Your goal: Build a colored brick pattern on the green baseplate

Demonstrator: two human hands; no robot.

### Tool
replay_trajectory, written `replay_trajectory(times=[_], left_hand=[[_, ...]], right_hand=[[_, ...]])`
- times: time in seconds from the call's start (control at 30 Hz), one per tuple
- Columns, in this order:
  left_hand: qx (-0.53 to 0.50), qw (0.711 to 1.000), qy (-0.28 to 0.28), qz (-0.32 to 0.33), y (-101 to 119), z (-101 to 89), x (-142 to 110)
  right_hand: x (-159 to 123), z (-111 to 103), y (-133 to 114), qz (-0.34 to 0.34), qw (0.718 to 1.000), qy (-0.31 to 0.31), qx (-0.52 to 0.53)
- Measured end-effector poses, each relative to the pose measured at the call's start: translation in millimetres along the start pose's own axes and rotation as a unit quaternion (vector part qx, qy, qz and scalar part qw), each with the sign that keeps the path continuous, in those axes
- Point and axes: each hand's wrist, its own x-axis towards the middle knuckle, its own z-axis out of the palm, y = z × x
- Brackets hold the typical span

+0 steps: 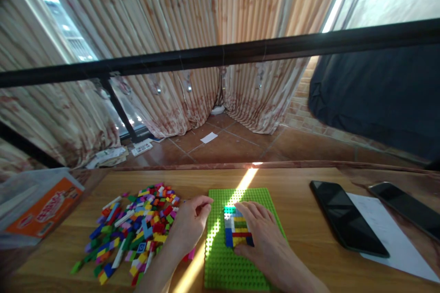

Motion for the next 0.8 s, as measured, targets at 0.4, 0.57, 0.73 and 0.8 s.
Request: replay_trajectory(times=[0.4, 0.57, 0.73, 0.8], left_hand=[[-0.032, 0.998, 0.058, -0.002, -14.9, -20.8, 7.0], [-0.037, 0.993, 0.109, -0.011, -25.6, -40.6, 8.5], [-0.1, 0.981, 0.161, -0.026, -45.1, -59.0, 9.1], [-0.135, 0.974, 0.18, -0.037, -50.8, -66.2, 8.2]], right_hand=[[-0.8, 5.4, 13.2, -0.04, 0.999, 0.011, -0.02], [-1.9, 3.7, 12.9, -0.047, 0.997, 0.06, -0.017], [5.8, 2.1, 2.0, -0.039, 0.988, 0.148, 0.01], [9.4, 6.4, -5.3, -0.036, 0.984, 0.174, 0.012]])
